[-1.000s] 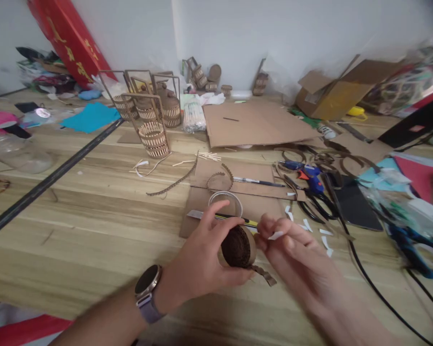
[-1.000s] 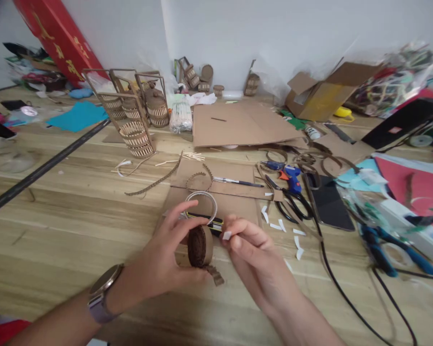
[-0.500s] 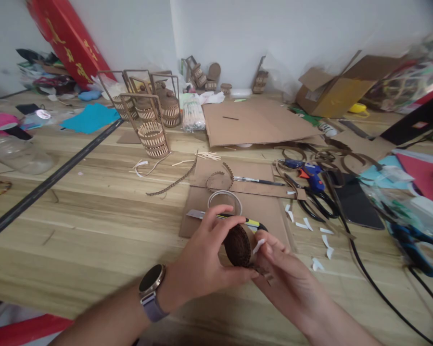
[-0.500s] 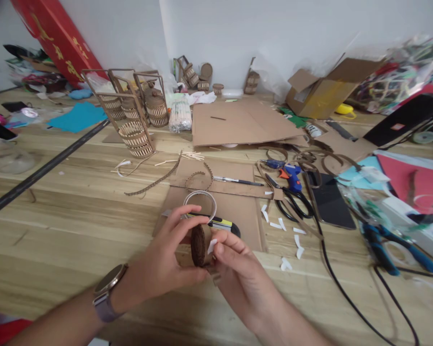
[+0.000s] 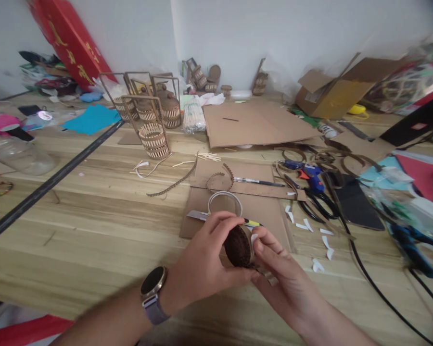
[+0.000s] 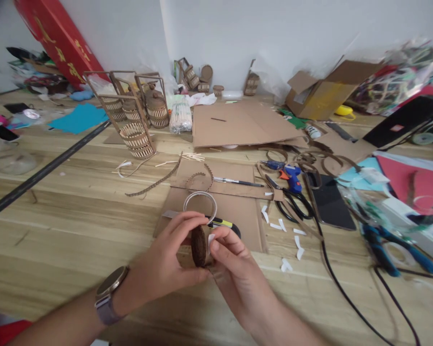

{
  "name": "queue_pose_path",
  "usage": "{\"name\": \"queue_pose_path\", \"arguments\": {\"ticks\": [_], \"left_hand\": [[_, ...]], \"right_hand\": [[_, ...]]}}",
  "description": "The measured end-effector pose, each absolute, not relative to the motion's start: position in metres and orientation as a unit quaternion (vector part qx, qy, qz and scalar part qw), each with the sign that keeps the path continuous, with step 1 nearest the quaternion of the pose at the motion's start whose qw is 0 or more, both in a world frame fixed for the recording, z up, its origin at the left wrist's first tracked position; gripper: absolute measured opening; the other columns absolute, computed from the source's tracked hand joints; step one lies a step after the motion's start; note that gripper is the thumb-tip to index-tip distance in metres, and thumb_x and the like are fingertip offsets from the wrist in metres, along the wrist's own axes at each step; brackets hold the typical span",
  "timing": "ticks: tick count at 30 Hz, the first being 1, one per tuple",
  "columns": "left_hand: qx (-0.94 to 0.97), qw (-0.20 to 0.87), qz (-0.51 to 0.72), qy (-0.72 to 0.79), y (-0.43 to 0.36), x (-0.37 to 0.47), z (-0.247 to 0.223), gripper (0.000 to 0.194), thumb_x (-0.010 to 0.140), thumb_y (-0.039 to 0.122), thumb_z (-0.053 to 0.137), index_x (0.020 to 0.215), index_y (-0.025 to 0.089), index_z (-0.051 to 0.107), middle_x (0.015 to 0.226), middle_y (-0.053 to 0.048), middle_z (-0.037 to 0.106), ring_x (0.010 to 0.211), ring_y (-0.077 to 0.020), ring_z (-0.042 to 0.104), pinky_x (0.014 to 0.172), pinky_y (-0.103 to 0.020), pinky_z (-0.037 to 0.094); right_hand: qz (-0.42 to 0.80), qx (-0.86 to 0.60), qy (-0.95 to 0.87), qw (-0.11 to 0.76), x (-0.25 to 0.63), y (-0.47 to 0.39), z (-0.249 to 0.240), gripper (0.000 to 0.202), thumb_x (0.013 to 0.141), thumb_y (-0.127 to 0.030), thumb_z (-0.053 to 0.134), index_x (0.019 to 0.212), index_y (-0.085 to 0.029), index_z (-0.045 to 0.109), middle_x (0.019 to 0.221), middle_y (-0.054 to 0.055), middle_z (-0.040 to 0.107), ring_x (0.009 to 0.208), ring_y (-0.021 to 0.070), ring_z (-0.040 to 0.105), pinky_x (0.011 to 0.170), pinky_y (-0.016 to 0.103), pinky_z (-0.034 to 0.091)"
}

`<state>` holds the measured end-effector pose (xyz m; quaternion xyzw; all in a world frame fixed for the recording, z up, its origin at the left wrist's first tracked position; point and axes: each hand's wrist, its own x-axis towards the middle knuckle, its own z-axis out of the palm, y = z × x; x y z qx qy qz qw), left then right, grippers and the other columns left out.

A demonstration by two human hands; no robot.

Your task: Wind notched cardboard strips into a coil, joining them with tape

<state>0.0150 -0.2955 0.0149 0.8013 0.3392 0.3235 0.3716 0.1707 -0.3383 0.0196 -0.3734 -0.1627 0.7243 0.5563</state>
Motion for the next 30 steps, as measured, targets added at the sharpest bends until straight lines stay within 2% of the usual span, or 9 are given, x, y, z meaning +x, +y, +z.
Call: {"name": "queue_pose_path", "arguments": {"ticks": [3,7,11,13,16,19,22,26,30], "left_hand": [[0.813,0.350,0.321,0.338,-0.296,0.015,0.013,0.067,0.073,0.029,0.081,0.129,0.020,0.046,0.125,-0.010,0.060,0.116,-0.0261,0.059,0.102,-0.042,0.049],[0.844,0.295,0.313,0.321,-0.296,0.012,0.010,0.066,0.076,0.025,0.077,0.132,0.019,0.043,0.131,-0.013,0.059,0.121,-0.0272,0.057,0.103,-0.042,0.049],[0.873,0.249,0.325,0.265,-0.293,0.009,0.008,0.060,0.082,0.021,0.070,0.134,0.018,0.039,0.130,-0.014,0.059,0.120,-0.0260,0.057,0.101,-0.041,0.050],[0.883,0.224,0.334,0.243,-0.292,0.008,0.008,0.061,0.085,0.022,0.068,0.137,0.018,0.036,0.130,-0.015,0.058,0.121,-0.0262,0.057,0.102,-0.042,0.050],[0.891,0.215,0.331,0.222,-0.290,0.008,0.010,0.062,0.086,0.022,0.067,0.139,0.020,0.035,0.132,-0.015,0.057,0.123,-0.0269,0.056,0.103,-0.043,0.048],[0.860,0.276,0.329,0.275,-0.289,0.008,0.013,0.063,0.081,0.025,0.073,0.136,0.021,0.041,0.133,-0.014,0.058,0.123,-0.0285,0.056,0.103,-0.043,0.048],[0.788,0.361,0.348,0.358,-0.287,0.009,0.015,0.062,0.077,0.031,0.077,0.131,0.022,0.047,0.126,-0.011,0.061,0.113,-0.0283,0.062,0.098,-0.042,0.052],[0.756,0.396,0.348,0.388,-0.287,0.011,0.014,0.061,0.075,0.027,0.078,0.129,0.021,0.049,0.120,-0.010,0.063,0.107,-0.0264,0.064,0.096,-0.041,0.053],[0.795,0.365,0.329,0.355,-0.290,0.012,0.012,0.063,0.075,0.025,0.079,0.130,0.019,0.048,0.125,-0.012,0.061,0.115,-0.0271,0.061,0.102,-0.042,0.049]], "right_hand": [[0.686,-0.405,-0.209,0.567,0.170,-0.338,0.019,0.020,0.065,-0.032,0.089,0.071,-0.028,0.071,0.066,-0.006,0.061,0.059,0.0077,0.052,0.056,0.017,0.043],[0.642,-0.443,-0.260,0.569,0.175,-0.336,0.014,0.025,0.065,-0.036,0.088,0.079,-0.028,0.070,0.078,-0.004,0.062,0.069,0.0097,0.055,0.061,0.018,0.045],[0.670,-0.422,-0.270,0.547,0.182,-0.333,0.012,0.052,0.061,-0.029,0.090,0.106,-0.036,0.066,0.083,-0.004,0.059,0.075,0.0124,0.056,0.067,0.022,0.047],[0.685,-0.407,-0.277,0.537,0.184,-0.333,0.012,0.048,0.063,-0.028,0.089,0.105,-0.034,0.066,0.079,-0.004,0.058,0.073,0.0120,0.054,0.067,0.023,0.047],[0.681,-0.416,-0.277,0.535,0.186,-0.333,0.012,0.029,0.073,-0.038,0.081,0.097,-0.027,0.067,0.080,-0.002,0.058,0.070,0.0130,0.053,0.066,0.025,0.047],[0.580,-0.472,-0.346,0.567,0.191,-0.334,0.011,0.017,0.084,-0.040,0.071,0.092,-0.025,0.066,0.076,-0.001,0.055,0.064,0.0124,0.049,0.058,0.023,0.043],[0.430,-0.473,-0.532,0.556,0.198,-0.335,0.013,0.004,0.086,-0.024,0.067,0.088,-0.026,0.064,0.078,0.000,0.056,0.069,0.0145,0.052,0.060,0.024,0.044],[0.279,-0.414,-0.707,0.500,0.203,-0.336,0.016,0.026,0.081,-0.009,0.068,0.095,-0.030,0.062,0.083,0.001,0.060,0.076,0.0175,0.058,0.066,0.028,0.048],[0.227,-0.429,-0.716,0.501,0.202,-0.335,0.015,0.017,0.086,-0.014,0.067,0.092,-0.029,0.065,0.076,0.001,0.062,0.072,0.0179,0.059,0.062,0.028,0.047]]}}
